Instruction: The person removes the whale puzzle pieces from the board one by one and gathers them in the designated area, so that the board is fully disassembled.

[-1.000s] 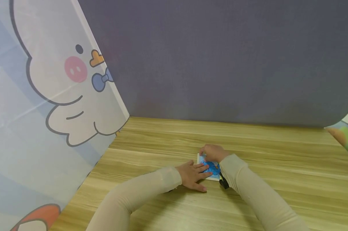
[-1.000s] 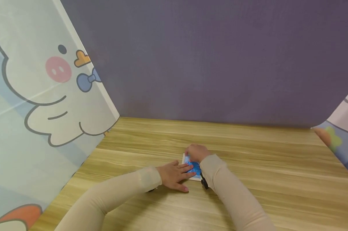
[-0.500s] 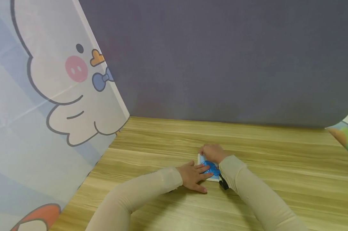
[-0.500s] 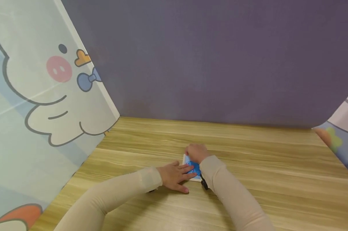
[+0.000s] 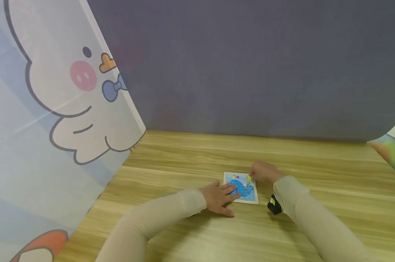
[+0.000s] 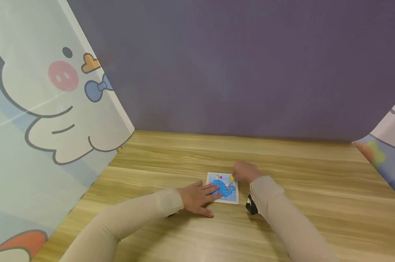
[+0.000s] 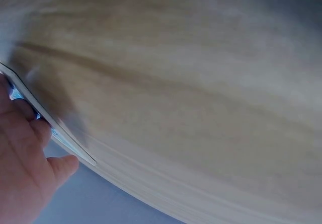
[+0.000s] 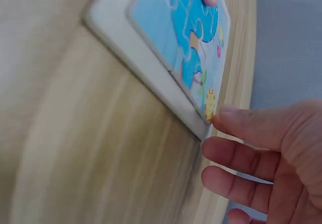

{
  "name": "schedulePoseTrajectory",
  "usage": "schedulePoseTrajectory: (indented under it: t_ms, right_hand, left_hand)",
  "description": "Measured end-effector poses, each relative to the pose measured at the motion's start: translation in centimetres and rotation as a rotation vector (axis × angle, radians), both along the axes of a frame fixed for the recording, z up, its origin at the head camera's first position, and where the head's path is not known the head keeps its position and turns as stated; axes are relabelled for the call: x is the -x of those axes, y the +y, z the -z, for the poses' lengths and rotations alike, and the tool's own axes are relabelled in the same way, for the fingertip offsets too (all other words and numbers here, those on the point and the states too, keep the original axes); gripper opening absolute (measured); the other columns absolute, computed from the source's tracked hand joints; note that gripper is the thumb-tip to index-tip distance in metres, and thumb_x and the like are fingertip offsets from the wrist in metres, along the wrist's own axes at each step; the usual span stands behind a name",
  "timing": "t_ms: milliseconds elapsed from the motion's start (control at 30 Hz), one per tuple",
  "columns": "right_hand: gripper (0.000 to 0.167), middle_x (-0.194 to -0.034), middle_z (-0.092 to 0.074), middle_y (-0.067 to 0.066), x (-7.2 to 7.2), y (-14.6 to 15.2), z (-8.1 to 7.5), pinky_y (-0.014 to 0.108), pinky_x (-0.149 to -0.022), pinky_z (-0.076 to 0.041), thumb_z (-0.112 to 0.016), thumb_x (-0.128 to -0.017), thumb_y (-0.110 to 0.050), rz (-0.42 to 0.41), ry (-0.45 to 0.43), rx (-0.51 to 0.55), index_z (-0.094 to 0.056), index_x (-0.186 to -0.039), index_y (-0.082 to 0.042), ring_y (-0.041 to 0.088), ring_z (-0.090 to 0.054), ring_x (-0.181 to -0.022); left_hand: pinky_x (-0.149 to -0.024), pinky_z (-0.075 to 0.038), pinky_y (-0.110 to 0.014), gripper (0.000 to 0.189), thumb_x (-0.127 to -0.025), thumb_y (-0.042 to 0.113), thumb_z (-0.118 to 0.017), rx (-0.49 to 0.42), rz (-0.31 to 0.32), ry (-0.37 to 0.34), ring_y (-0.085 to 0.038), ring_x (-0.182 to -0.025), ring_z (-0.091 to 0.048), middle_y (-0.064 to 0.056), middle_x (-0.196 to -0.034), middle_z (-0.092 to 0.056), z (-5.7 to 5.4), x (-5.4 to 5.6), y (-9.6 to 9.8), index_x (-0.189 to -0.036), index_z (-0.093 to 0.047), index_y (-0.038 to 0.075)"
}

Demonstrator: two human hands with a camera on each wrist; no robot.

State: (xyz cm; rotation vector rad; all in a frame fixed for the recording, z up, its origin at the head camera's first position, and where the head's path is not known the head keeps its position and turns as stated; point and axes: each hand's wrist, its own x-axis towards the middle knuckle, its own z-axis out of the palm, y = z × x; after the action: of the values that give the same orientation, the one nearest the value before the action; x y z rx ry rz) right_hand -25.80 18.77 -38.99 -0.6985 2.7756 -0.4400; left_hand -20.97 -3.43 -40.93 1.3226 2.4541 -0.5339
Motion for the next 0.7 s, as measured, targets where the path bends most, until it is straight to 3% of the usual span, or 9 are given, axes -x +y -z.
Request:
schedulePoseTrajectory:
  t_ms: [167, 267, 333, 400, 500, 567, 700]
  right_hand:
    - [0.044, -0.053, -0.025, -0.009, -0.6, 0.6, 0.4, 0.022, -0.050, -0.020, -0.065, -0.078, 0.003, -0.021, -0.027, 0.112, -0.035, -0.054, -0.018, 0.005, -0.020, -0.050]
    - [0.046, -0.052, -0.024, -0.010, -0.9, 0.8, 0.7, 0.022, -0.050, -0.020, -0.068, -0.077, 0.002, -0.005, -0.019, 0.156, -0.033, -0.055, -0.018, 0.006, -0.021, -0.049]
    - [0.043, -0.053, -0.026, -0.008, -0.9, 0.8, 1.0, 0.024, -0.051, -0.022, -0.068, -0.079, 0.002, 0.023, -0.031, 0.175, -0.037, -0.055, -0.015, 0.008, -0.022, -0.051]
    - [0.030, -0.055, -0.040, -0.005, -1.0, 0.9, 1.1, 0.026, -0.051, -0.030, -0.070, -0.080, 0.000, 0.069, -0.042, 0.198, -0.051, -0.058, -0.008, 0.010, -0.033, -0.052]
    - [0.009, -0.066, -0.059, 0.001, -1.1, 0.9, 1.4, 0.031, -0.057, -0.042, -0.069, -0.083, -0.003, 0.146, -0.053, 0.244, -0.068, -0.075, 0.001, 0.015, -0.047, -0.060]
    - [0.009, -0.076, -0.066, 0.005, -1.2, 0.9, 1.7, 0.034, -0.061, -0.046, -0.069, -0.083, -0.004, 0.195, -0.045, 0.278, -0.071, -0.085, 0.005, 0.017, -0.054, -0.066]
    - [0.010, -0.075, -0.064, 0.002, -1.3, 0.9, 2.3, 0.030, -0.057, -0.044, -0.068, -0.084, -0.006, 0.298, -0.068, 0.349, -0.070, -0.086, 0.004, 0.014, -0.052, -0.063]
  left_hand:
    - [-0.115, -0.017, -0.040, 0.074, -0.094, 0.068, -0.027, 0.004, -0.003, 0.002, -0.010, -0.145, -0.008, 0.004, -0.160, -0.006, 0.3, 0.2, 0.1, -0.155, -0.009, 0.031]
    - [-0.115, -0.017, -0.040, 0.074, -0.093, 0.069, -0.027, 0.000, 0.003, 0.008, -0.011, -0.145, -0.008, 0.004, -0.160, -0.006, 0.6, 0.4, 0.1, -0.155, -0.009, 0.031]
    - [-0.115, -0.017, -0.040, 0.075, -0.093, 0.069, -0.027, -0.001, 0.006, 0.011, -0.011, -0.145, -0.008, 0.004, -0.160, -0.006, 0.8, 0.5, 0.0, -0.155, -0.009, 0.031]
    - [-0.115, -0.017, -0.040, 0.075, -0.093, 0.069, -0.027, -0.001, 0.008, 0.010, -0.011, -0.145, -0.008, 0.004, -0.160, -0.006, 0.9, 0.5, 0.0, -0.155, -0.009, 0.031]
    - [-0.115, -0.018, -0.040, 0.074, -0.094, 0.068, -0.027, -0.001, 0.010, 0.008, -0.011, -0.145, -0.008, 0.004, -0.160, -0.006, 0.8, 0.4, -0.1, -0.155, -0.010, 0.031]
    - [-0.115, -0.018, -0.040, 0.074, -0.094, 0.068, -0.028, -0.002, 0.012, 0.006, -0.011, -0.145, -0.008, 0.003, -0.160, -0.007, 0.6, 0.3, 0.0, -0.155, -0.010, 0.031]
    - [-0.115, -0.017, -0.040, 0.073, -0.094, 0.067, -0.027, -0.005, 0.009, -0.002, -0.011, -0.145, -0.008, 0.004, -0.160, -0.007, 0.2, 0.2, 0.0, -0.155, -0.010, 0.030]
